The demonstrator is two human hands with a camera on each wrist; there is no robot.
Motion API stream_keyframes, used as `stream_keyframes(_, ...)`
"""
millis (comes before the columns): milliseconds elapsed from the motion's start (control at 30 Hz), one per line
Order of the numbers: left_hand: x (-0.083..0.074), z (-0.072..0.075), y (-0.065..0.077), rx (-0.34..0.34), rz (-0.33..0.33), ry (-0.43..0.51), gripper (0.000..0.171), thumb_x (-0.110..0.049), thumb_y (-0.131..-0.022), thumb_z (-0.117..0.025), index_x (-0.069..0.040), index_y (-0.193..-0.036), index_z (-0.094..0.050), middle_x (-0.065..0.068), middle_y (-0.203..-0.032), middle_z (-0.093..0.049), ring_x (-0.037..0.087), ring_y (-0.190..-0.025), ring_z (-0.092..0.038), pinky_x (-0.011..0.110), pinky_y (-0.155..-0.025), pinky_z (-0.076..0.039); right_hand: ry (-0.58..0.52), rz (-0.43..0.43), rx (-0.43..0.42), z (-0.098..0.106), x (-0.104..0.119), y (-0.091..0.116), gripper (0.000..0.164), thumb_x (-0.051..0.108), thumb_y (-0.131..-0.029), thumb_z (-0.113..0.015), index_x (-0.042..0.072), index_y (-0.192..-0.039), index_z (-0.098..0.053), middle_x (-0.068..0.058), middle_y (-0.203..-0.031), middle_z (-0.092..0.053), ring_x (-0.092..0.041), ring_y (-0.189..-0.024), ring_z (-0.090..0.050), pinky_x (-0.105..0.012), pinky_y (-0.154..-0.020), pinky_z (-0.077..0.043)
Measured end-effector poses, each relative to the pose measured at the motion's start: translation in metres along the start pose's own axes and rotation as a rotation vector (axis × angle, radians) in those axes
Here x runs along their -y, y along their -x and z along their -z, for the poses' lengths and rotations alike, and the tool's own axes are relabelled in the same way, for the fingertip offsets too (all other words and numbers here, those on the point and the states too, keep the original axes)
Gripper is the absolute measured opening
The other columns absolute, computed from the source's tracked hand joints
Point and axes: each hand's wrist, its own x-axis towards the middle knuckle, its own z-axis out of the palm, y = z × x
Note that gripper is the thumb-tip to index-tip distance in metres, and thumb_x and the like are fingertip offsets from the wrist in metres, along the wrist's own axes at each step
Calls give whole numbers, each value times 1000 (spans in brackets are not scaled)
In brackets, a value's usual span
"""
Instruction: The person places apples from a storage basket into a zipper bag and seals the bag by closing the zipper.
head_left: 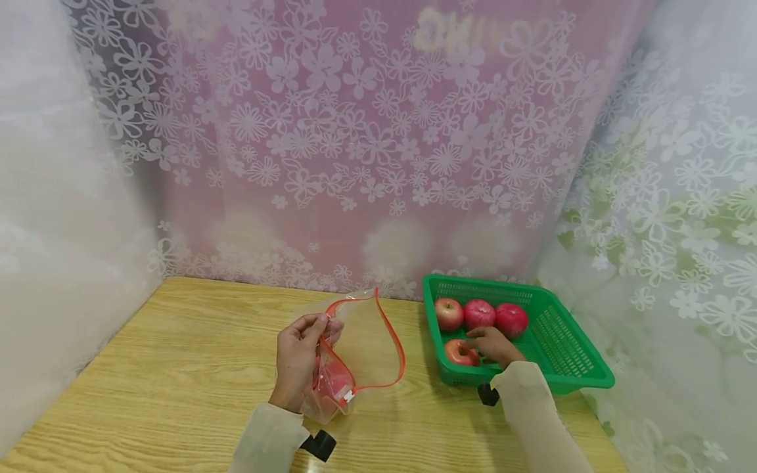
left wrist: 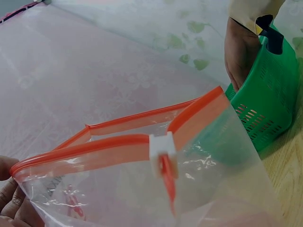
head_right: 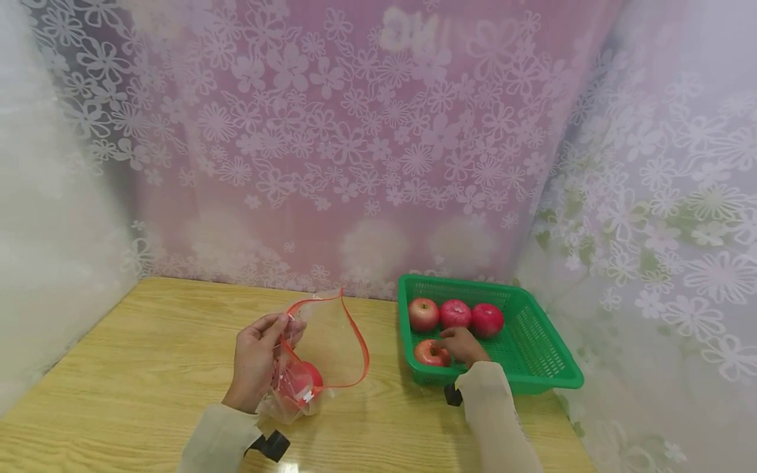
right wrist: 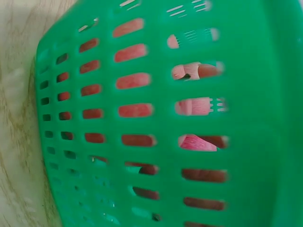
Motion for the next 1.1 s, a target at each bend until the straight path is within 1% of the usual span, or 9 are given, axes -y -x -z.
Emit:
stream_keyframes(100,1,-1,0,-1,-3,7,22,-10,-97,-57,10,-108,-61,9,-88,-73,16,-84,-72,30,-79,-57,-8,1,6,-1,-1,-1,50,17,-94,-61,-15,-130,-47,-32,-128,-50,-37,-106,-56,-52,-82,-53)
stream_keyframes(267,0,-1,0,3,-6,9,24,-10,-97,-57,10,-109,-60,9,-89,-73,15,-84,-72,29,-79,-57,-30,-24,17,-1,-3,-1,51,22,-93,-63,-14,-127,-50,-28,-123,-54,-32,-96,-58,-48,-80,-54)
stream_keyframes(400,0,-1,0,1,-10,2,23,-10,-98,-57,10,-108,-61,9,-89,-73,16,-83,-72,29,-79,-57,-35,-3,33,-2,-5,-2,50,23,-92,-64,-14,-124,-53,-25,-119,-57,-30,-95,-58,-50,-80,-54)
stream_keyframes(533,-1,-1,0,-3,-6,-4,23,-10,-97,-58,10,-108,-61,9,-88,-73,16,-83,-72,29,-78,-57,-14,21,39,-3,-6,-4,43,22,-93,-64,-12,-119,-59,-17,-111,-63,-25,-91,-56,-44,-76,-54)
stream_keyframes(667,-1,0,0,-2,-1,-7,26,-12,-97,-58,11,-109,-60,10,-89,-73,15,-83,-72,28,-79,-57,-9,32,58,-5,-6,-5,38,21,-93,-64,-10,-115,-63,-10,-97,-66,-19,-81,-55,-39,-71,-52)
stream_keyframes(800,-2,0,0,2,-3,-4,26,-12,-97,-58,11,-109,-60,9,-89,-73,15,-83,-72,28,-79,-57,-27,17,74,-5,-7,-6,35,22,-93,-65,-8,-112,-64,-4,-84,-63,-17,-72,-53,-36,-65,-51)
stream_keyframes(900,-1,0,-1,4,-8,7,25,-11,-97,-58,11,-108,-60,8,-88,-73,15,-83,-72,29,-79,-57,-28,4,83,-5,-7,-7,32,23,-92,-65,-6,-106,-66,-1,-75,-60,-15,-67,-51,-33,-61,-49)
stream_keyframes(1033,0,1,-1,6,-12,17,25,-11,-97,-58,12,-108,-61,7,-87,-73,15,-83,-72,29,-79,-57,-29,-4,93,-5,-8,-9,29,24,-92,-66,-3,-101,-67,0,-69,-56,-15,-62,-49,-31,-58,-45)
stream_keyframes(1100,0,1,-1,6,-11,17,26,-11,-97,-59,12,-108,-61,8,-88,-73,15,-83,-72,29,-79,-57,-23,4,99,-5,-10,-10,30,24,-92,-66,-4,-104,-67,0,-70,-56,-15,-63,-49,-32,-59,-46)
